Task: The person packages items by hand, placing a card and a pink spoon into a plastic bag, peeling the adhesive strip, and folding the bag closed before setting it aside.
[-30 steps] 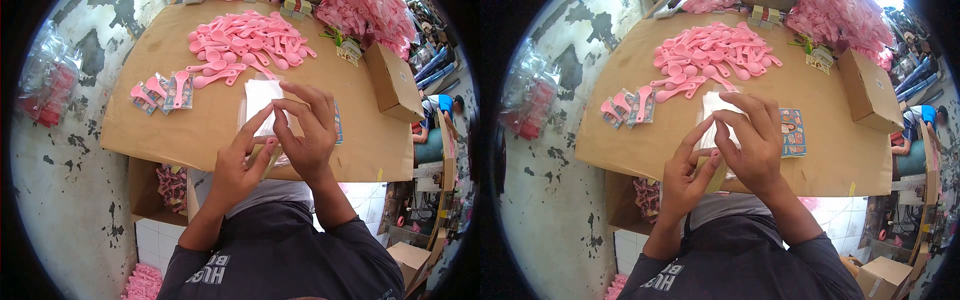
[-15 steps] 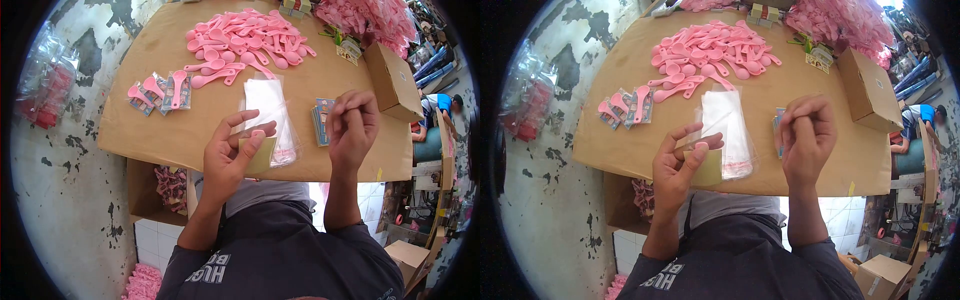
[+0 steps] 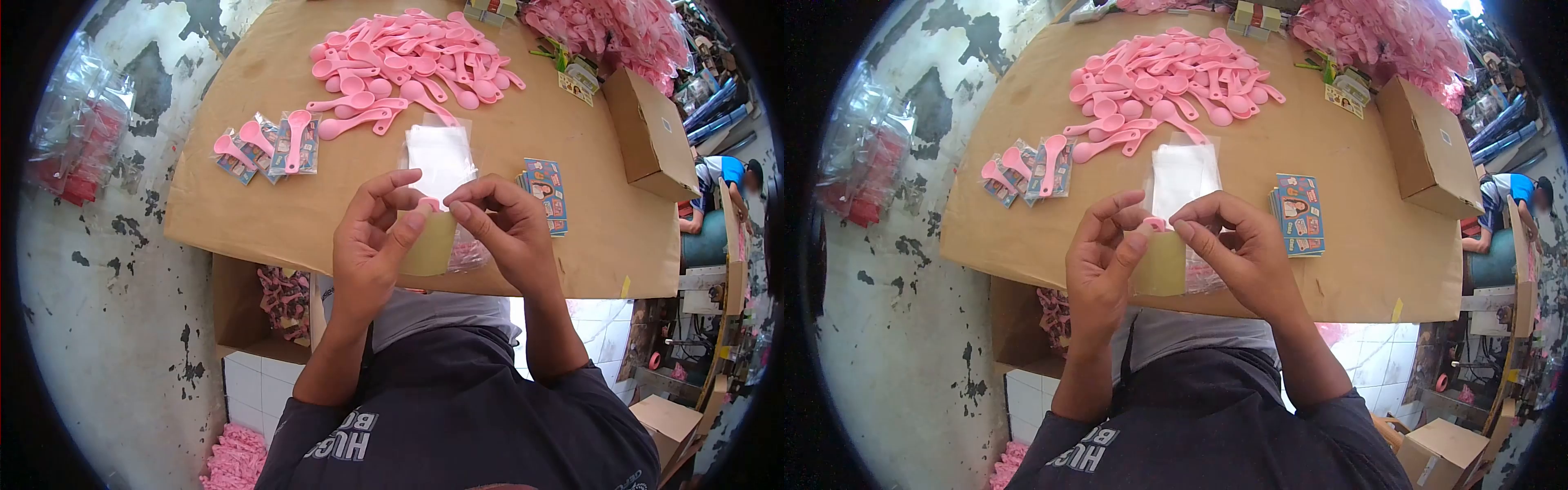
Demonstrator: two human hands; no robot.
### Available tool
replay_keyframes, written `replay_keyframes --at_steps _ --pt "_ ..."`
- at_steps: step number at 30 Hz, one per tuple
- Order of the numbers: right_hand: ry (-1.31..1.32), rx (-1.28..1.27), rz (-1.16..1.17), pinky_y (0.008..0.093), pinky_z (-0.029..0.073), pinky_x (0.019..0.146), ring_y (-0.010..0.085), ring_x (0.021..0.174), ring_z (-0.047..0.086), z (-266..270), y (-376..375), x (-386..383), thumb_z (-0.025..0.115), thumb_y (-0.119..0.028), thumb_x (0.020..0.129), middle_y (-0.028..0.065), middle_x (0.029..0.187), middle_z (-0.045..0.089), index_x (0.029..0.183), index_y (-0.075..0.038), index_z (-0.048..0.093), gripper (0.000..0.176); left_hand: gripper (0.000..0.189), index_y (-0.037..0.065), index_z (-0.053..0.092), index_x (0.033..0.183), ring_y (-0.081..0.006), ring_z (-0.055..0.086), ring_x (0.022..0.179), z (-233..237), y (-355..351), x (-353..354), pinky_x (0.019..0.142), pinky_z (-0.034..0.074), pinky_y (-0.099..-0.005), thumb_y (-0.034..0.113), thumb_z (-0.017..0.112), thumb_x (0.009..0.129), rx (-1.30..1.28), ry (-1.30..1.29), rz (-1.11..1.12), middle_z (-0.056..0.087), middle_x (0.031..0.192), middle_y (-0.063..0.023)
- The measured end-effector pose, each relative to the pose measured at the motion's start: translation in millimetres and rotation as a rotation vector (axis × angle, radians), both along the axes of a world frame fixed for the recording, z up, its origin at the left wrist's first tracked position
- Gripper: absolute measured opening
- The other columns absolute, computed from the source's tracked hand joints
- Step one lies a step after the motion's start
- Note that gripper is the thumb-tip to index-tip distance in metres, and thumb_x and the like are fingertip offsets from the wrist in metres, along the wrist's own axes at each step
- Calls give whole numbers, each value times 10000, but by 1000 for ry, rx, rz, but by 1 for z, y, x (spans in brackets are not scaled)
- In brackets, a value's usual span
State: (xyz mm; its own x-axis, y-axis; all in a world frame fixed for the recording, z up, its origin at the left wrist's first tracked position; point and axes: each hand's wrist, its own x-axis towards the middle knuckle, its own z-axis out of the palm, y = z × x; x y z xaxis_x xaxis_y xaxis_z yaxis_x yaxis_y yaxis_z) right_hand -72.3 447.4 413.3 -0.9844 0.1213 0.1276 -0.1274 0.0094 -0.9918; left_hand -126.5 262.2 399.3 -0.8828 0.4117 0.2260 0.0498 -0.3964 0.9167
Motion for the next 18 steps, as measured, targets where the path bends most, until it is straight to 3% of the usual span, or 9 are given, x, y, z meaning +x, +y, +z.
replay_keyframes --at_steps 2,11,18 --pt "-9 -39 24 213 493 747 44 890 617 4 1 0 694 -109 1005 0 992 692 1120 -11 688 151 324 -34 592 1320 -170 691 1099 4 -3 0 939 555 -282 45 660 1014 -5 -126 -16 718 1180 -146" --pt "36 -82 2 231 497 824 71 917 619 12 4 9 670 -37 1003 5 957 653 1131 2 707 139 197 -34 692 1178 -163 733 1007 1 -8 -1 901 565 -270 39 690 995 -13 -67 0 771 1084 -160" --pt "171 -14 94 241 449 767 106 883 590 12 8 9 610 60 980 56 968 643 1050 17 753 165 108 -12 697 1095 -140 722 960 -6 -11 -1 847 562 -263 39 681 1001 156 -88 -33 769 1044 -130"
